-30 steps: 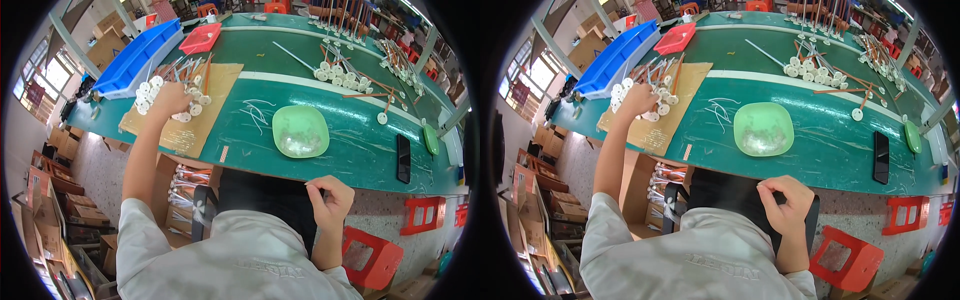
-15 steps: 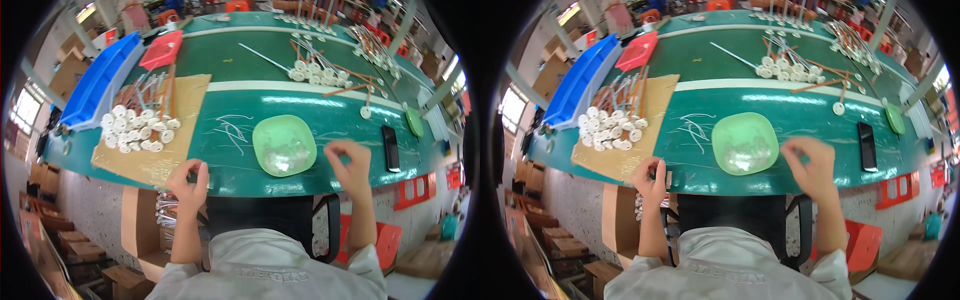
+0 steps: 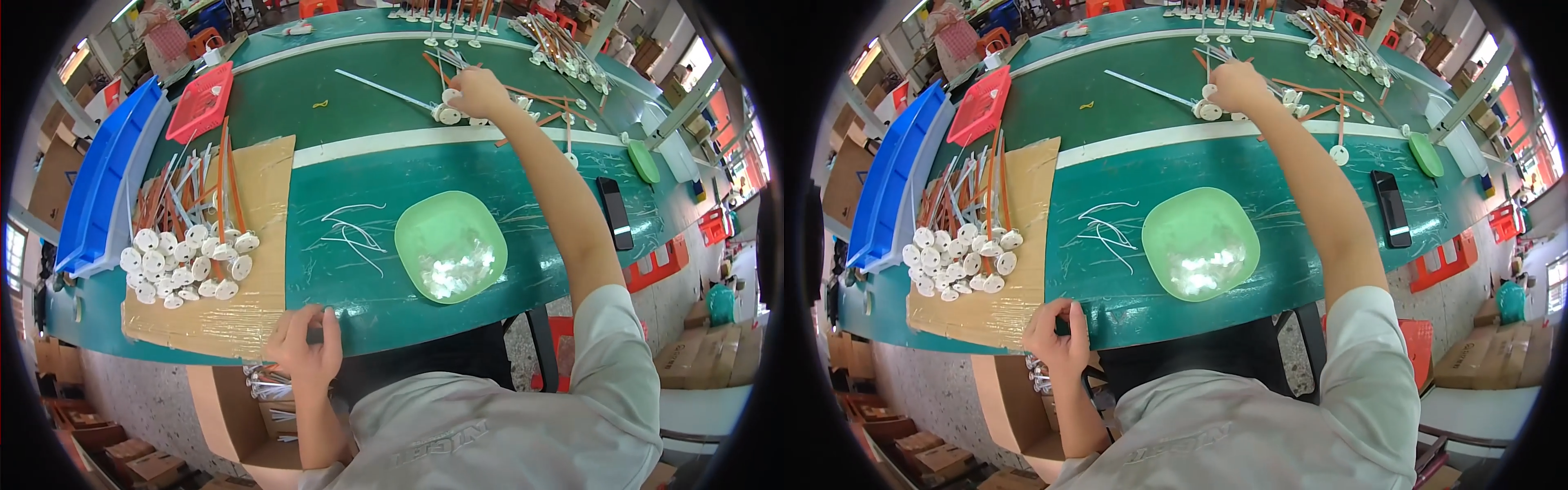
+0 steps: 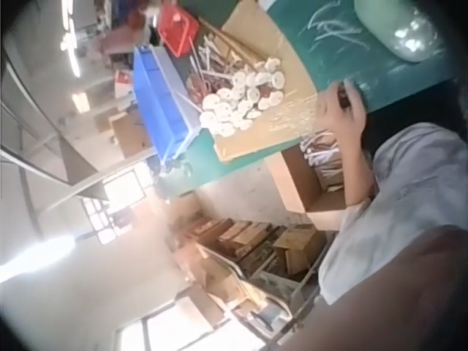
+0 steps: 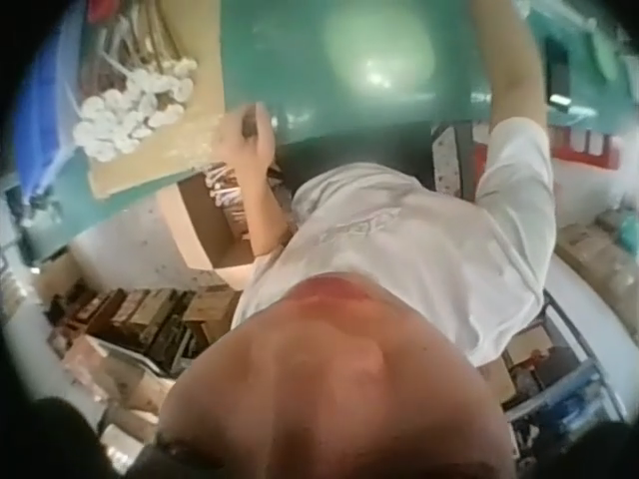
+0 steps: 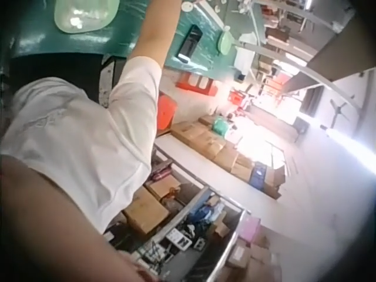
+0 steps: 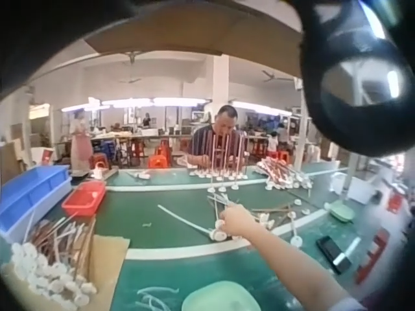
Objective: Assembling LED light strips into plastic bases and securing them by hand.
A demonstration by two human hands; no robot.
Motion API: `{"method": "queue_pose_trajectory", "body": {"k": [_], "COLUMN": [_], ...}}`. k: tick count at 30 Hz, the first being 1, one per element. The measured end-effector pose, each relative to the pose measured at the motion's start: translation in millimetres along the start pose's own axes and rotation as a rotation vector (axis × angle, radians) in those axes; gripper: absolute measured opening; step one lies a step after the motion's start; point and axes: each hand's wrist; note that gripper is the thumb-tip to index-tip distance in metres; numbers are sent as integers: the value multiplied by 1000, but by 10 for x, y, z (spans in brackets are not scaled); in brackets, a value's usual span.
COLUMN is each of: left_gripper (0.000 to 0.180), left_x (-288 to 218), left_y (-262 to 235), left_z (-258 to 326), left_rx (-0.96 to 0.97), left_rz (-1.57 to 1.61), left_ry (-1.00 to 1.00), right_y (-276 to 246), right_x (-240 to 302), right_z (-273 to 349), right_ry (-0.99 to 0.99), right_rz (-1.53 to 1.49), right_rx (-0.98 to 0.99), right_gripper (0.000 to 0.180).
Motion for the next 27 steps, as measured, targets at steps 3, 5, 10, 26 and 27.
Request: {"method": "queue_pose_trajectory", "body": {"k": [3, 5, 10, 26, 27], "left_gripper": [3, 3, 2, 40, 40], "left_x": [3, -12, -93, -1503, -1474], "left_y": [-33, -7, -13, 361, 338], "left_z": [17, 10, 52, 450, 490], "left_rx": [-9, -2, 3, 185, 170], "left_rz": [-20, -3, 7, 1530, 1509], "left_ry": [19, 34, 97, -708, -712], "right_y": [-172, -413, -852, -794, -829], "right_x": [136, 143, 403, 958, 943], "right_z": [175, 440, 1727, 3878, 3859], "right_ry": [81, 84, 68, -382, -385], "right_rz": [-169, -211, -981, -1219, -1078], "right_rx": [-64, -55, -75, -248, -311], "right_gripper": [29, 29, 28, 27, 29]}}
Point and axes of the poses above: each hand's wrist, its own z-axis away from the middle knuckle, its own y-axis out of the palm, x = y × z, and after that the axes turned 10 degrees about y, right-handed
